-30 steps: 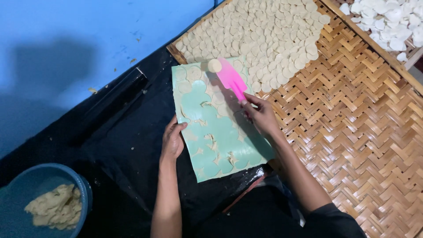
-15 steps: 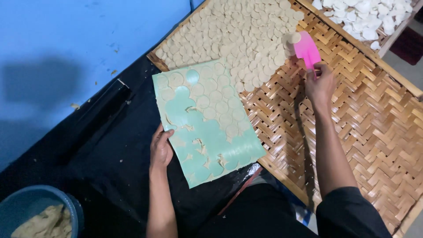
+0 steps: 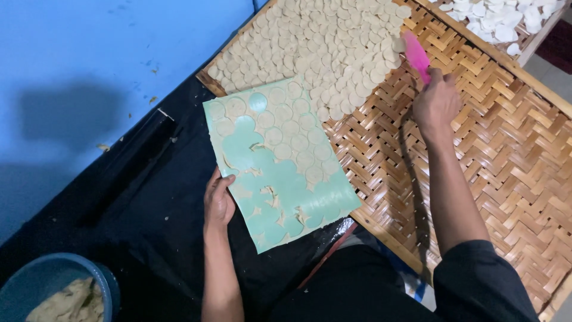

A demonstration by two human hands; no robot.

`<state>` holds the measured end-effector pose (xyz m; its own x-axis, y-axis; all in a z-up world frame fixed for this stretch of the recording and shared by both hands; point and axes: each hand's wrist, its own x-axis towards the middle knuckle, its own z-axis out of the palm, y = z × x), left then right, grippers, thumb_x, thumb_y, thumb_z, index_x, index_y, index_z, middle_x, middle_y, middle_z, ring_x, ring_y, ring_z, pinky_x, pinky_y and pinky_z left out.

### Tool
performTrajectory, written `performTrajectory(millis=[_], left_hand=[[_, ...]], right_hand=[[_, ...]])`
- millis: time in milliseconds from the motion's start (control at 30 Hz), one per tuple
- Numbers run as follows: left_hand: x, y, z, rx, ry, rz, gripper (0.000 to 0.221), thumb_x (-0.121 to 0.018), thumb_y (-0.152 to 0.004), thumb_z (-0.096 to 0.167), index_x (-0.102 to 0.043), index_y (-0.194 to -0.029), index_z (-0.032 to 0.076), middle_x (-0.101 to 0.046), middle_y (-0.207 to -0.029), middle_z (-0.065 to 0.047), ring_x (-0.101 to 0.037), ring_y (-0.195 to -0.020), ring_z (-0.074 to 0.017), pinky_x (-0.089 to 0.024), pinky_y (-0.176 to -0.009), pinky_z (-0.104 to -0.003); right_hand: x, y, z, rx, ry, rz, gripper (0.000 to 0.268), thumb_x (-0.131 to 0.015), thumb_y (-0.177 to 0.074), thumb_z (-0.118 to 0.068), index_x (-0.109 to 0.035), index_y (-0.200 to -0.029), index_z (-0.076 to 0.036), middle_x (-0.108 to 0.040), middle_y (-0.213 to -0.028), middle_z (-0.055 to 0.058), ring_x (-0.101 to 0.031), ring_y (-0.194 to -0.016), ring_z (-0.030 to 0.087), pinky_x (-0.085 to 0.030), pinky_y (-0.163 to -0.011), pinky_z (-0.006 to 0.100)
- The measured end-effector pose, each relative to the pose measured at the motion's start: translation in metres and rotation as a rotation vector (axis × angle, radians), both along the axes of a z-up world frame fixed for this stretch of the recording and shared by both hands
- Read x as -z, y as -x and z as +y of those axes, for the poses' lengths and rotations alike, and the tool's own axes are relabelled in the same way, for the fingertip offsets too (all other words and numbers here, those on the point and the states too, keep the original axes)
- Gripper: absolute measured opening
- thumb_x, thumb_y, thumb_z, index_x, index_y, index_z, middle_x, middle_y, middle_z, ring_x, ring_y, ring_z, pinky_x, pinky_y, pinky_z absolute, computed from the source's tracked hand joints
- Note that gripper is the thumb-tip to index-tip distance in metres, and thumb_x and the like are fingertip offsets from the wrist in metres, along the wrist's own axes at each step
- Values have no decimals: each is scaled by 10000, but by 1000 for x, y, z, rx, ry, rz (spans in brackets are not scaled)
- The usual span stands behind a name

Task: The person uses a pink spatula to extract pre-cut circles of dough from a green plastic sheet and place them on a woven bamboo drying tray.

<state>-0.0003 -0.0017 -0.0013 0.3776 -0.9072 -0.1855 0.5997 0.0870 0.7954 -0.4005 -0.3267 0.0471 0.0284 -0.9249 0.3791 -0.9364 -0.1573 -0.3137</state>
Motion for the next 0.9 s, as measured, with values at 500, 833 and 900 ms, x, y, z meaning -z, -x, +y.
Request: performTrajectory(millis=[500,833,900], left_hand=[[7,-2,1,-5,-41,-36,578,-547,-921,54,-487,-1487,-43,-599,-1381,-148,-544,-1260,-218,-387,-1115,-339],[9,-2,0,-6,53,-13,577,-559,-919,45,-482,-1483,-45,-599,-1401,-139,-554,-1285,-218,-394,-1126,-346],[16,-3,1,-2,60,-8,564,-564,-925,38,-489,-1476,-60,-604,-1392,-146,-558,-1283,-222,-395,-1130,-348]], right_hand=[[6,6,-1,-1,57,-136,292,-637,-1019,-50,-671,-1295,39,-735,-1024,267,-715,-866,386,-551,-773,505],[-34,-114,143,-501,-460,-366,321,-605,-1004,-120,-646,-1307,-24,-755,-988,168,-710,-724,228,-589,-625,376],[-31,-136,163,-550,-286,-337,318,-657,-964,-97,-666,-1262,14,-741,-952,234,-720,-746,307,-572,-682,427]])
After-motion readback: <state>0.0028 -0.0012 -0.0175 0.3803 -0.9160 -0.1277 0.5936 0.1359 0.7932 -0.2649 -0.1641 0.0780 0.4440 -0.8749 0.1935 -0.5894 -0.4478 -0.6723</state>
